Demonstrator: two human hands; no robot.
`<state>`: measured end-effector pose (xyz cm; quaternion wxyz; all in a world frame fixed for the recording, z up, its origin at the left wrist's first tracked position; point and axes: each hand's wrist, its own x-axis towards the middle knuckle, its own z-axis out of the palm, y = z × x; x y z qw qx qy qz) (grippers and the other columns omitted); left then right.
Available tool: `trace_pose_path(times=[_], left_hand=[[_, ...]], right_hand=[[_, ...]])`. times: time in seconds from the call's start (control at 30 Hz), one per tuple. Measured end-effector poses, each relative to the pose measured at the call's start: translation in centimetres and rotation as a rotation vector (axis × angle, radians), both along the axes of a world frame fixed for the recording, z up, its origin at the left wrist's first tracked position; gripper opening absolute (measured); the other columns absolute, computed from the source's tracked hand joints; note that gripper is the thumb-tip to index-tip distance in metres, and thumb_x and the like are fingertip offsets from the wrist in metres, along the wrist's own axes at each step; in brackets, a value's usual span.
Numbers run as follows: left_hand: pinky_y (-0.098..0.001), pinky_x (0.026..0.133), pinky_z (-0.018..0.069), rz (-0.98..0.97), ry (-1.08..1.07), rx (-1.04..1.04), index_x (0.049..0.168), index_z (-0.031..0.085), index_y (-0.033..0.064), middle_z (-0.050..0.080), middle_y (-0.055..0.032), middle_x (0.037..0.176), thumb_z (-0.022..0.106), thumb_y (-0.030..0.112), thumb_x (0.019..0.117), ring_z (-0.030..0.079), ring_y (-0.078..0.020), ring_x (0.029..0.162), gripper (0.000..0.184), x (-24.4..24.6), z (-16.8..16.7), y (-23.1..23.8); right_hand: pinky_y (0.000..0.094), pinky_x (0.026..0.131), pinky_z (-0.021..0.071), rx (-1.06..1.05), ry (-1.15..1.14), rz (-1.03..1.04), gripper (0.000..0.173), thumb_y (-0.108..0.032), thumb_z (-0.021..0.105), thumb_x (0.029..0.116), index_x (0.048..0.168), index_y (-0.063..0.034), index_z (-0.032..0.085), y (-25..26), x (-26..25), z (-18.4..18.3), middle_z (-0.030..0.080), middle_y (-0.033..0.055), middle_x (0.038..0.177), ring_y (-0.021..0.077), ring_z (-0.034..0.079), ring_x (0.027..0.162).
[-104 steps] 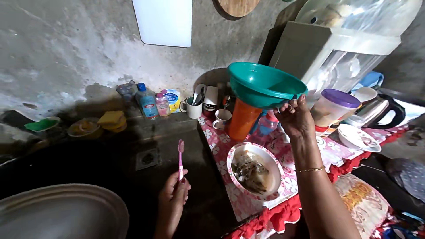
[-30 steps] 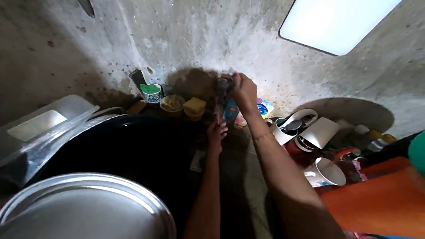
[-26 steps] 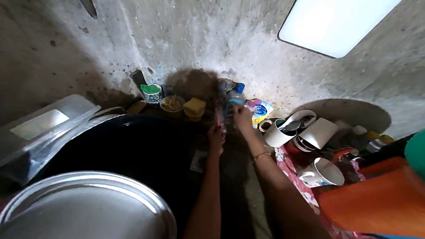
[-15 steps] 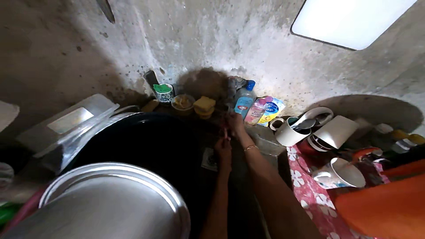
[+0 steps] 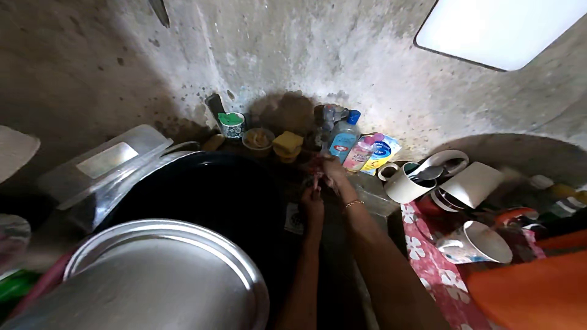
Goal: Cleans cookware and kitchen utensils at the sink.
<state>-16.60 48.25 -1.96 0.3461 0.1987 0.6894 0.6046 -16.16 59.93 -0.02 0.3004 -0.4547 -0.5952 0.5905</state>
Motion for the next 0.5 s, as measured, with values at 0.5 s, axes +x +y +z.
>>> trace_pose_path(times=[0.5], left_hand=[[-0.0314, 0.078, 0.0509, -0.016, 0.026, -0.045, 0.128, 0.063, -0.0071, 0.066, -0.0181, 0.106, 0.047, 0.009, 0.1093, 0.060, -0.0172, 0.083, 0.029, -0.2, -0.3, 0.2]], right_hand=[[0.0277, 0.064, 0.0535, -0.124, 0.059, 0.094, 0.025, -0.003, 0.047, 0.1068, 0.131, -0.0003, 0.056, 0.4, 1.0, 0.2, 0.066, 0.0097, 0.098, 0.0121, 0.062, 0.071]])
